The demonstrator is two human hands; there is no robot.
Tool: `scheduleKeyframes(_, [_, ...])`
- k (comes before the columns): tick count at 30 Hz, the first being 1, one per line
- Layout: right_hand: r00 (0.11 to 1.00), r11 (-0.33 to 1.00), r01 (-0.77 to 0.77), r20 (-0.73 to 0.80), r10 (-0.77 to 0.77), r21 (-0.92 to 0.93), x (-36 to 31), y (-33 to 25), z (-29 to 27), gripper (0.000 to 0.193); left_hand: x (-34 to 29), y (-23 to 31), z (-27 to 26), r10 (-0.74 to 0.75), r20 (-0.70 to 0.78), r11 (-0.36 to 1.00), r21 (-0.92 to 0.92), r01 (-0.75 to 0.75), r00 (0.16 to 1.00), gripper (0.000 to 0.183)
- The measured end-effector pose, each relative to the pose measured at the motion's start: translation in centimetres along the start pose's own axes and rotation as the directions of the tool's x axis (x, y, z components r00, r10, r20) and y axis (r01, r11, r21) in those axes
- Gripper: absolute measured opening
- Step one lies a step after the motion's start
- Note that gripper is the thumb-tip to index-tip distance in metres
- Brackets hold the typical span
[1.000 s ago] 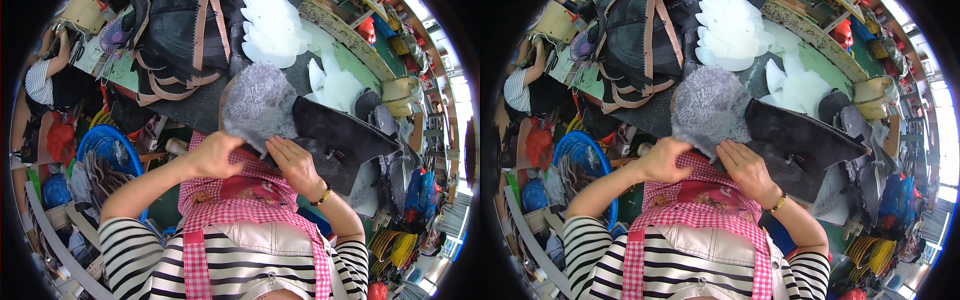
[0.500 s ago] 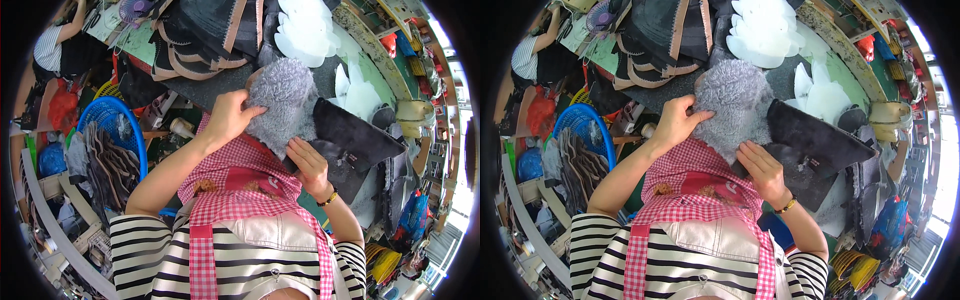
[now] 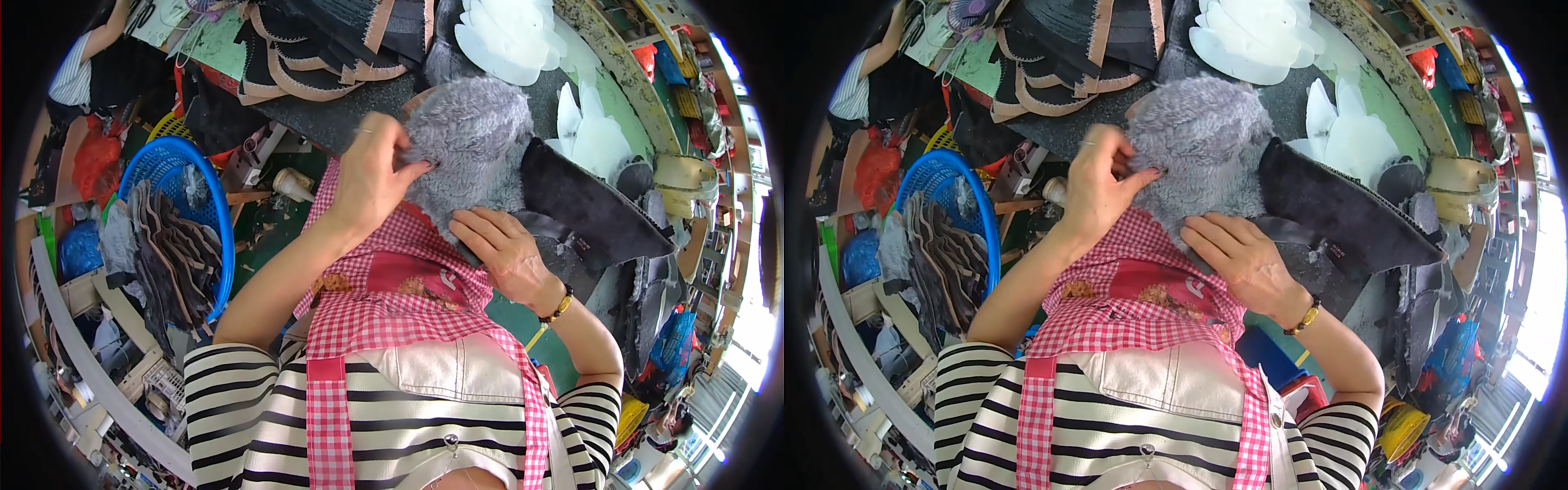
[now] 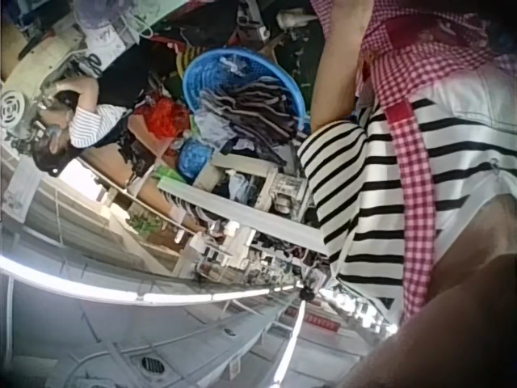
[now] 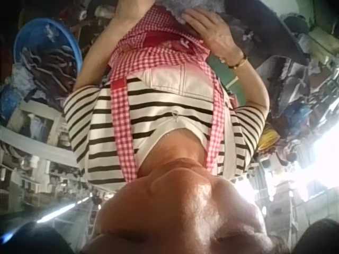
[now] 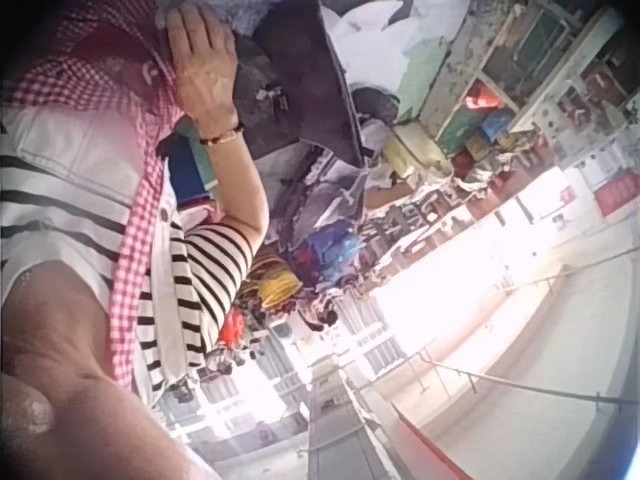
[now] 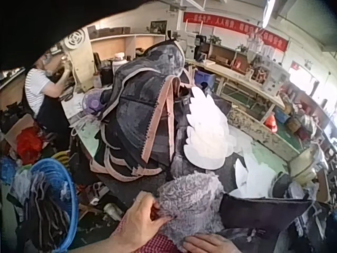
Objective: The person assembles slippers by hand in a factory setting. They insert white foam insoles into black slipper uppers and then attach grey fuzzy lining pieces to the interior of the uppers. The person handles the components one at a time, repeatedly picking up parts from the table and a blue basket, aligning them, and pressing them together.
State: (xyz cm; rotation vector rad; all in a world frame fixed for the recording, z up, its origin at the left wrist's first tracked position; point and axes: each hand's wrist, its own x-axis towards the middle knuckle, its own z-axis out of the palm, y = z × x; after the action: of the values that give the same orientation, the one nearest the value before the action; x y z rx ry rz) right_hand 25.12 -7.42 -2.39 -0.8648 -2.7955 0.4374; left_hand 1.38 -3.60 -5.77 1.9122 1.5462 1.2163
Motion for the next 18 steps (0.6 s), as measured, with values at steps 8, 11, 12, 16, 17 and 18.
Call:
scheduleKeyframes(8, [0.941,0.903,-0.315,0.223,0.256,0.293,1.2,-1.0,-3.4,0.053,-5.9,0.6,-0.2,0.357,0.313,0.856,0.267,-0.443,0.880,0.043])
scheduleKeyframes(11, [0.893,0.947,-0.263,-0.324,0.312,0.185,4.3,3.3,-8.4,0.063,-5.2,1.1,-0.9,0.344,0.326,0.888,0.191,-0.417,0.881,0.045])
scheduleKeyframes(12, [0.892,0.931,-0.299,-0.284,0.351,0.210,4.5,4.8,-7.9,0.065,-5.1,1.0,-1.0,0.357,0.332,0.891,0.161,-0.426,0.873,0.045])
scheduleKeyframes(16, [0.908,0.973,-0.229,-0.354,0.222,0.023,5.1,6.0,-5.6,0.063,-4.3,-0.5,-0.2,0.498,0.320,0.784,0.230,-0.576,0.806,0.046])
scheduleKeyframes(17, [0.897,0.977,-0.203,-0.411,0.162,-0.059,5.1,5.5,-5.4,0.058,-3.9,-0.4,-0.1,0.510,0.318,0.775,0.234,-0.587,0.799,0.045])
scheduleKeyframes(18, [0.891,0.983,-0.164,-0.439,0.113,-0.080,4.7,5.3,-4.7,0.048,-3.7,-0.4,-0.1,0.521,0.329,0.765,0.229,-0.602,0.788,0.045])
